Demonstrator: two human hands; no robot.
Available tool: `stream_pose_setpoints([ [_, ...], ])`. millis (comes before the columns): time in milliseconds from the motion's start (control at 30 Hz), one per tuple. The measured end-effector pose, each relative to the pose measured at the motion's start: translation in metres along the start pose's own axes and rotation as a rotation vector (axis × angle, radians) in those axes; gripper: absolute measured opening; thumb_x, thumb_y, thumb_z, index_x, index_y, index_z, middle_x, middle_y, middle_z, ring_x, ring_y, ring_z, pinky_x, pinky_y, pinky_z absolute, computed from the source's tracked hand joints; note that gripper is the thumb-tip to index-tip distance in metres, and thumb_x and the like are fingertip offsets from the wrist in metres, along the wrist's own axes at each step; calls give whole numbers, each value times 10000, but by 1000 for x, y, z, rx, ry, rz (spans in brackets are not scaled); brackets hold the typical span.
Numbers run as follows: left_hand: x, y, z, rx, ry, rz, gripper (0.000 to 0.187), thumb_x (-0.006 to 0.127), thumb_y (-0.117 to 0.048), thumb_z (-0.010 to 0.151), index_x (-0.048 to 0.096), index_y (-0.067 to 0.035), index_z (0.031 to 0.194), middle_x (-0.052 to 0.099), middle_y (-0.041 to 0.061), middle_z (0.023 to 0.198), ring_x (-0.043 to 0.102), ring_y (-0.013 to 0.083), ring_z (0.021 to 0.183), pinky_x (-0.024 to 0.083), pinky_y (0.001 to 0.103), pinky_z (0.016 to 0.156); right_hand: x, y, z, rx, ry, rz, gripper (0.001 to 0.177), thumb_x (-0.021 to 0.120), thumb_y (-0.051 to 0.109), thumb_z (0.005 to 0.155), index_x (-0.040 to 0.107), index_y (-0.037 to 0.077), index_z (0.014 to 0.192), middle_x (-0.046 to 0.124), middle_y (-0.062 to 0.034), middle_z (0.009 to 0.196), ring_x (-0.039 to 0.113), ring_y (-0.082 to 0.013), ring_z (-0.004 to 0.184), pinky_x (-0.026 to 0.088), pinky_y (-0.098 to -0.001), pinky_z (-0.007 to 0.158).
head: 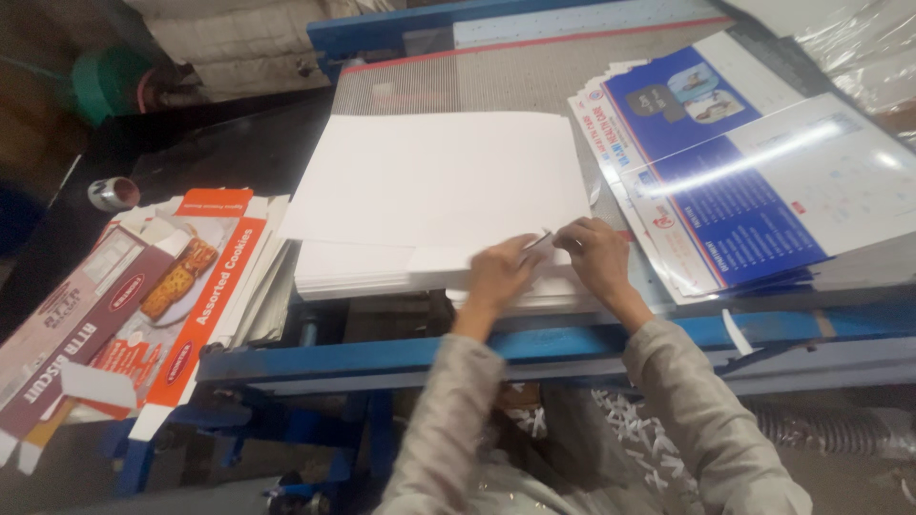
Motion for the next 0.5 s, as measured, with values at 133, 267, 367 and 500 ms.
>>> stream_pose_setpoints([
  [133, -54, 84, 0, -199, 285, 479, 412, 807, -531, 861, 746, -124, 868, 775, 81, 893, 752, 304, 866, 569, 432, 778, 28, -61, 6, 201, 184, 78, 173, 777, 264, 825, 812, 146, 947, 750, -86, 944, 705, -306, 871, 538, -433, 783],
  [267, -68, 123, 5, -526, 377, 355, 539, 845, -574, 720, 728, -149, 1032, 771, 129, 852, 748, 304, 848, 575, 418, 763, 53, -80, 11, 382, 420, -130, 257, 758, 370, 846, 829, 155, 969, 772, -124, 945, 721, -334, 916, 547, -467, 832],
  [367, -56, 134, 12, -576, 399, 366, 710, 880, -567, 689, 639, -112, 1179, 729, 189, 1058, 714, 342, 969, 558, 436, 823, 50, -78, 13, 459, 478, -242, 265, 746, 389, 853, 824, 161, 963, 771, -131, 936, 721, -349, 928, 553, -488, 826],
  [500, -30, 153, -2, -587, 415, 548, 822, 836, -535, 785, 505, -142, 1427, 397, 235, 1521, 500, 386, 1315, 440, 560, 1026, 49, -66, 23, 389, 491, -343, 242, 723, 362, 863, 825, 156, 937, 766, -128, 938, 719, -343, 923, 559, -478, 825],
])
Point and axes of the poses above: each hand's wrist, its own z-axis towards the middle knuckle, its own x-axis out of the palm, y = z × x, the point moved 9 cm from there along z, towards the middle knuckle
